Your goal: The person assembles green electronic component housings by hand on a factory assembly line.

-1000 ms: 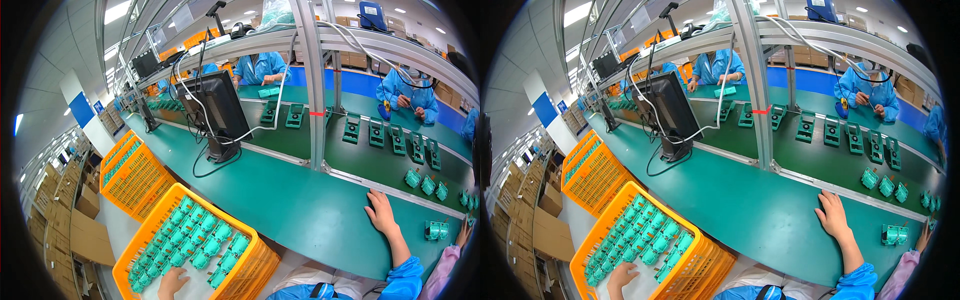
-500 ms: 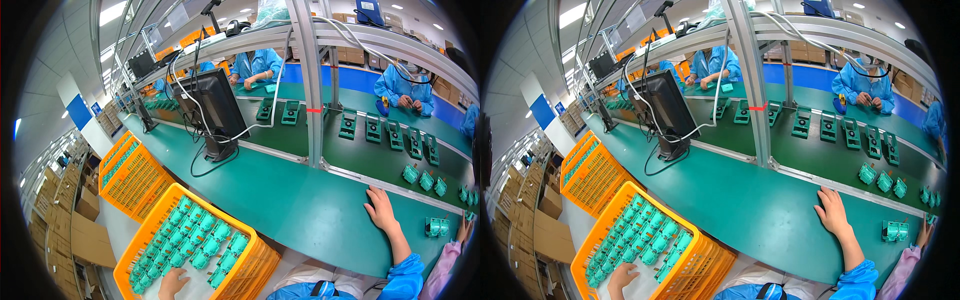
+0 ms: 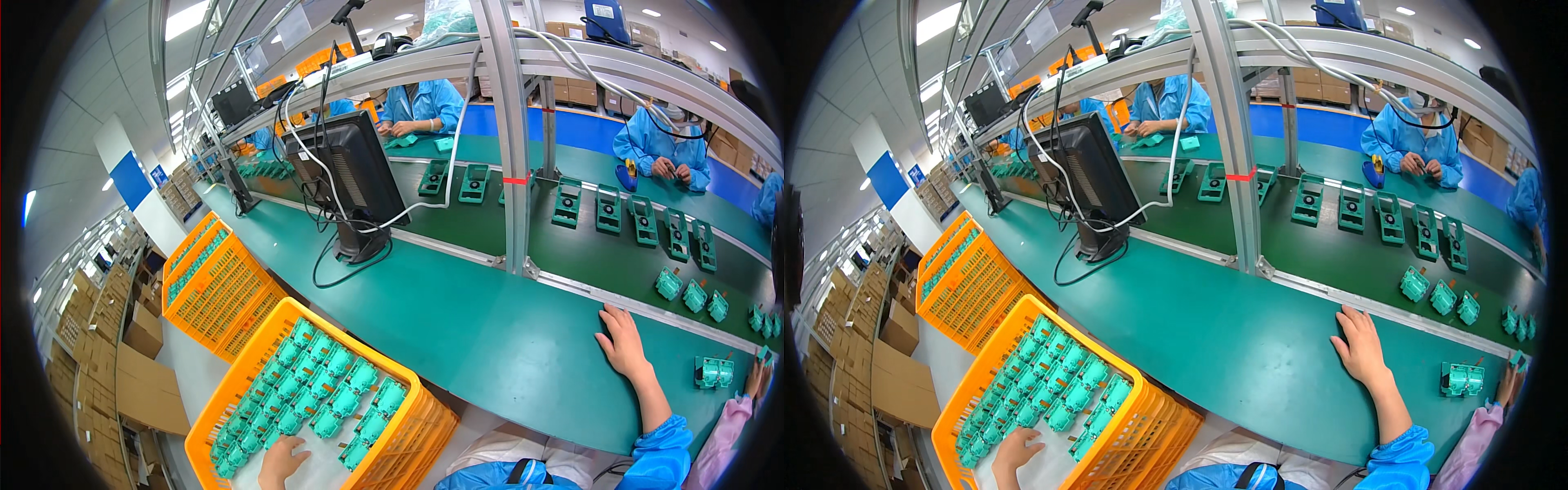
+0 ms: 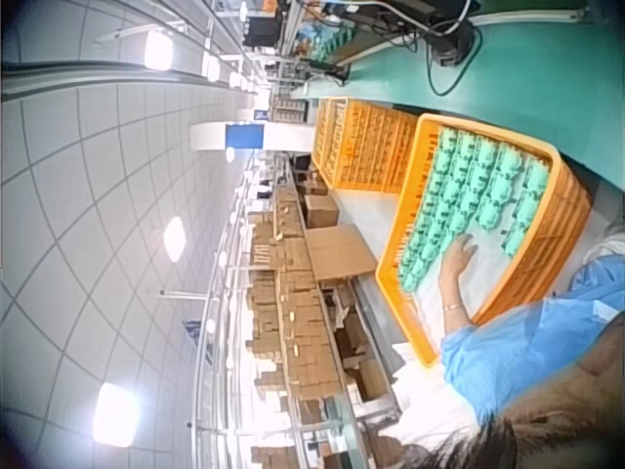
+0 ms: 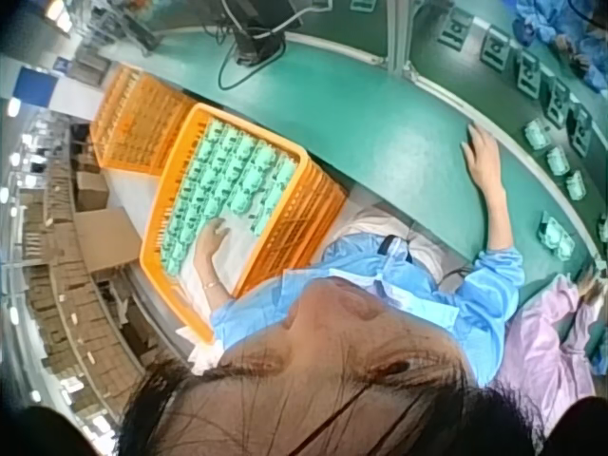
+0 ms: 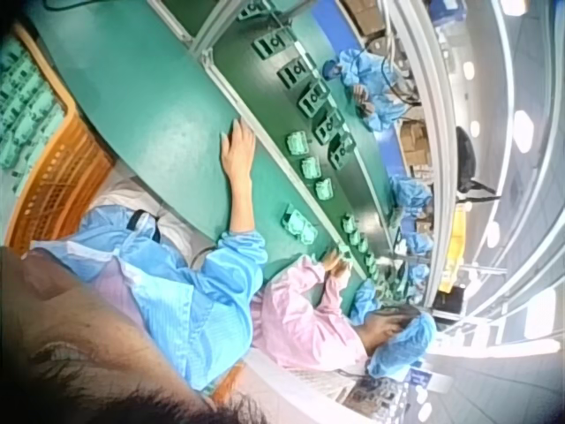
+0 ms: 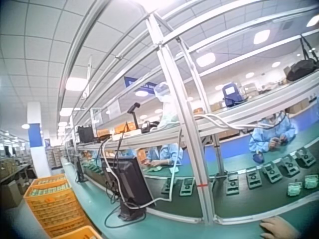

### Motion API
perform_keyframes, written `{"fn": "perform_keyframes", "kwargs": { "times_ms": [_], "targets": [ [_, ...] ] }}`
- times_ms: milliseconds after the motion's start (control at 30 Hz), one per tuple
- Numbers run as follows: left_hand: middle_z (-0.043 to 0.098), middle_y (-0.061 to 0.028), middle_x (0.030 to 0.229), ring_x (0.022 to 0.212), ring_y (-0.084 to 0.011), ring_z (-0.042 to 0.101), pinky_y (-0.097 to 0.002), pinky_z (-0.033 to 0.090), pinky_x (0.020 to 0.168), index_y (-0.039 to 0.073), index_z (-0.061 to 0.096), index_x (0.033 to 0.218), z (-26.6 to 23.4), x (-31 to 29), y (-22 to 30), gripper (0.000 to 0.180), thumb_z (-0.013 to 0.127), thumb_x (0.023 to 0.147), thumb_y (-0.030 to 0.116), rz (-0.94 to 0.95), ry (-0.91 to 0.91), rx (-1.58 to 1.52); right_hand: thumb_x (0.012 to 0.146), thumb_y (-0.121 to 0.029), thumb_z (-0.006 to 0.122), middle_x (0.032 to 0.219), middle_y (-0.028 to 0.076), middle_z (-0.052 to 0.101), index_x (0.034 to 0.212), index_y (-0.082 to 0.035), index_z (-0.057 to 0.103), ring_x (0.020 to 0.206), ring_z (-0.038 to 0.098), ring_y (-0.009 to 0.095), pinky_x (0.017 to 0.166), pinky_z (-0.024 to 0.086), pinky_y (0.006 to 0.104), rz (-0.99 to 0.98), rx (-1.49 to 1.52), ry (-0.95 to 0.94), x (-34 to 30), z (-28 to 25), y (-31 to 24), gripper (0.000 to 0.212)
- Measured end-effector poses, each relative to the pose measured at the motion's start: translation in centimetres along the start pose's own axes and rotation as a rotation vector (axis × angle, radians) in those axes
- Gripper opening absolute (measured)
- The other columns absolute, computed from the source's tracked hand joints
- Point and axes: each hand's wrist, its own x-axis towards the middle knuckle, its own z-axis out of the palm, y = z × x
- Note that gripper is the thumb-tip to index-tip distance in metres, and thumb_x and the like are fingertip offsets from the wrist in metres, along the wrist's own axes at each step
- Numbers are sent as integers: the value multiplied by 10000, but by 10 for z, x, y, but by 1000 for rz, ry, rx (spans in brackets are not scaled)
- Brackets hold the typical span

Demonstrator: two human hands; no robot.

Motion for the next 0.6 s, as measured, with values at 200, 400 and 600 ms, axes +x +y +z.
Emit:
{"fn": "perform_keyframes", "kwargs": {
  "times_ms": [200,400,600],
  "targets": [
    [705,-121,1121,999,-305,707,-406,570,853,104,759,1152,-2,-1,2,391,829,824,304,-21,-12,-1,927,-191,706,1477,236,525,1354,12,571,1395,472,407,1226,316,535,2,-2,0,1,-2,-2,492],
    [706,-119,1129,1005,-304,710,-408,570,857,107,759,1155,-3,-2,2,393,828,823,306,-22,-13,5,926,-179,703,1490,232,515,1367,12,564,1403,464,409,1230,311,533,4,-4,-12,-1,-1,-1,500],
    [709,-121,1142,1007,-305,712,-408,570,860,108,760,1157,-2,0,0,397,828,821,309,-29,-19,0,930,-194,703,1481,233,524,1358,13,568,1397,472,405,1227,315,536,-5,-8,-7,2,0,-2,494]
  ]
}}
